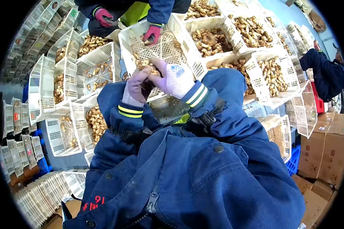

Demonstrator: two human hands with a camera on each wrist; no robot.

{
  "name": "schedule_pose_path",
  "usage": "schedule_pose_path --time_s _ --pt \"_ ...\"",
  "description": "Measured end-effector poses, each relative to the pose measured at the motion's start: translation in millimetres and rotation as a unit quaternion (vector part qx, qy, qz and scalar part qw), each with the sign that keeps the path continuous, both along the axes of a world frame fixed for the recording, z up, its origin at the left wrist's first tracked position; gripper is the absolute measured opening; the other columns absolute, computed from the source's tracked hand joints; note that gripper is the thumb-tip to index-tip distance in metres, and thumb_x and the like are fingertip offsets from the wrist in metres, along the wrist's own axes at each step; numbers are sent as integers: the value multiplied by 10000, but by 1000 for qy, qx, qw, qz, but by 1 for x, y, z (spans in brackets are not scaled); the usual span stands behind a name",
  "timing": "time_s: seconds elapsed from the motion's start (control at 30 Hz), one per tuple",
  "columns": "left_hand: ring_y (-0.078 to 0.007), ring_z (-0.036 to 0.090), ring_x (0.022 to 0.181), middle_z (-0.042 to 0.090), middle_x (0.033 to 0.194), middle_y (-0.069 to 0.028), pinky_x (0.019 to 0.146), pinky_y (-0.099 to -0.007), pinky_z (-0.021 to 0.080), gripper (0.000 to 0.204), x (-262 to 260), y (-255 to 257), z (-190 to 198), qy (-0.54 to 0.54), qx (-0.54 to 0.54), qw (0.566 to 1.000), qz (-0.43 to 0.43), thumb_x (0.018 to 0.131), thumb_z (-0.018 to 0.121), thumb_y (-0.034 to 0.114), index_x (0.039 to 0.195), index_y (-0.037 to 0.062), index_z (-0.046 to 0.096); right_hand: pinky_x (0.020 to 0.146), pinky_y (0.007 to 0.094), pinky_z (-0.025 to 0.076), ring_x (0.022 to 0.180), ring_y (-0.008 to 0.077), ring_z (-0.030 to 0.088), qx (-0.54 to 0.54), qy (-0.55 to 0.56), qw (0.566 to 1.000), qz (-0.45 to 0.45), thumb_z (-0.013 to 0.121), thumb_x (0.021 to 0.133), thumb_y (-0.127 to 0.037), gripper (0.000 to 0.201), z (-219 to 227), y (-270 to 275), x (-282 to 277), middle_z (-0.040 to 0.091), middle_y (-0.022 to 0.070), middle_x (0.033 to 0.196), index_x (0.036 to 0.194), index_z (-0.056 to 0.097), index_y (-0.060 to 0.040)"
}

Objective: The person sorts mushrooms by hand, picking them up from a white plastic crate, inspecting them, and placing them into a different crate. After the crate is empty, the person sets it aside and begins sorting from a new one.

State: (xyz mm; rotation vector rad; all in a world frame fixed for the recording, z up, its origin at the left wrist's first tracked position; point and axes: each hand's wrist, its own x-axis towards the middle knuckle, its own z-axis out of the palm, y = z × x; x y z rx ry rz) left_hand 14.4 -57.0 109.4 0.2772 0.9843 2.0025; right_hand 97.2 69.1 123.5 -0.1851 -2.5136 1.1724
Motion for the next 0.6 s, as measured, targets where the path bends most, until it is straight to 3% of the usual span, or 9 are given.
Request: schedule_pose_path --time_s 0.1,0.2,0.27,0.4,0.43,0.6 --pt "-201 611 852 598 964 -94 770 -349 526 281 -10 -8 -8 -33 35 998 33 895 543 156 1138 17 512 601 217 454 641 72 550 -148 -98 984 18 597 834 -121 480 17 10 2 588 41 748 1291 472 -46" --pt "-219 621 877 614 1011 -120 788 -365 542 424 -19 -19 -25 -17 18 998 51 896 570 226 1243 7 464 560 209 453 611 77 541 -261 -48 962 -63 513 869 -97 400 14 29 -4 583 37 714 1266 505 -50" --pt "-219 621 868 615 995 -118 772 -369 547 429 -27 -23 -40 3 28 998 48 886 588 245 1225 9 475 571 249 472 623 109 567 -297 -79 948 -84 473 868 -119 371 10 37 -3 604 63 708 1219 523 -10" --pt "-250 639 808 612 929 -142 720 -361 572 259 -27 -20 -37 0 16 999 42 887 573 162 1075 -14 538 654 281 480 710 140 597 -220 -107 969 -46 501 860 -163 338 -12 36 -3 638 100 794 1170 568 -46" --pt "-233 645 769 623 862 -124 683 -348 573 207 -23 -20 -29 23 -8 998 58 881 594 178 973 -6 579 667 288 481 724 151 600 -206 -112 971 -33 502 861 -170 337 -15 37 -4 641 108 813 1167 570 -46" --pt "-159 628 671 607 763 -71 596 -269 548 145 -21 -20 -21 25 -119 990 73 855 621 140 926 17 588 679 248 478 728 114 588 -150 -133 980 13 503 872 -131 341 -25 39 -9 628 62 809 1192 554 -22"
